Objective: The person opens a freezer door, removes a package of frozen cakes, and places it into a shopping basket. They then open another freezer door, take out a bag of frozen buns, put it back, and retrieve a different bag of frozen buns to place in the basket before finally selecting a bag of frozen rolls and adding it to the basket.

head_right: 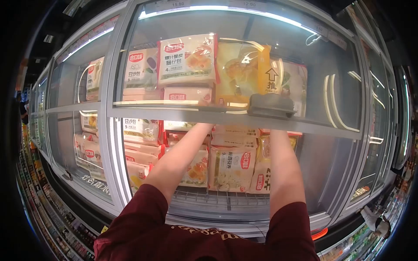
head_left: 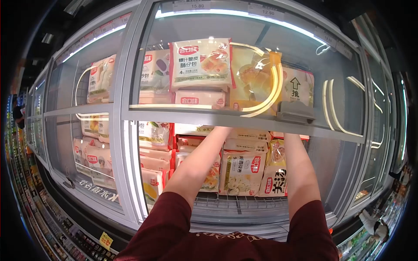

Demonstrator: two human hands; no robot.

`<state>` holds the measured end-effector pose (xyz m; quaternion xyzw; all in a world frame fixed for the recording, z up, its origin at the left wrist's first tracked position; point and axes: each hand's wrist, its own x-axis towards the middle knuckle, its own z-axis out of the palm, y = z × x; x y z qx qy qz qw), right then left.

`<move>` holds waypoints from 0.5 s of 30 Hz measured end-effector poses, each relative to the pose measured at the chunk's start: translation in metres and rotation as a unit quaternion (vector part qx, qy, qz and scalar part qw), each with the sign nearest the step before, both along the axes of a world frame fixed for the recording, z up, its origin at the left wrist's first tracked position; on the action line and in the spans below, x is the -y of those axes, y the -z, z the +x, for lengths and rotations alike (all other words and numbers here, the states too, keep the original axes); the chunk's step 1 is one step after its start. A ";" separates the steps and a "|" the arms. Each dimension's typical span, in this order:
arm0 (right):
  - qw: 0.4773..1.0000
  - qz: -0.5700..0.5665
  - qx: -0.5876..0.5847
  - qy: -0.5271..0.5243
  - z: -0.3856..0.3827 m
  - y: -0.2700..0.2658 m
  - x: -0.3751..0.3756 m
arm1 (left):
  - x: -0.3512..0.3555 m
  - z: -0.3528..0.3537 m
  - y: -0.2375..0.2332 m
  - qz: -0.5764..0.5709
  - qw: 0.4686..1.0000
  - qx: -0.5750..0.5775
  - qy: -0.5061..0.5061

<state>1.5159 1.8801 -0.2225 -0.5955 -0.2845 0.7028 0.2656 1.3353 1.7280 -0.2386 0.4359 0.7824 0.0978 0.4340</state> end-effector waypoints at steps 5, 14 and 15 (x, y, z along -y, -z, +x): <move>0.994 -0.057 -0.092 -0.008 -0.002 0.008 -0.003 | -0.002 0.024 -0.002 -0.064 0.967 -0.064 -0.240; 0.976 -0.145 -0.140 -0.082 0.041 -0.022 0.006 | 0.025 0.016 -0.060 0.028 0.922 0.308 -0.233; 0.972 -0.159 -0.140 -0.100 0.051 -0.028 0.013 | 0.032 0.020 -0.067 0.029 0.927 0.321 -0.194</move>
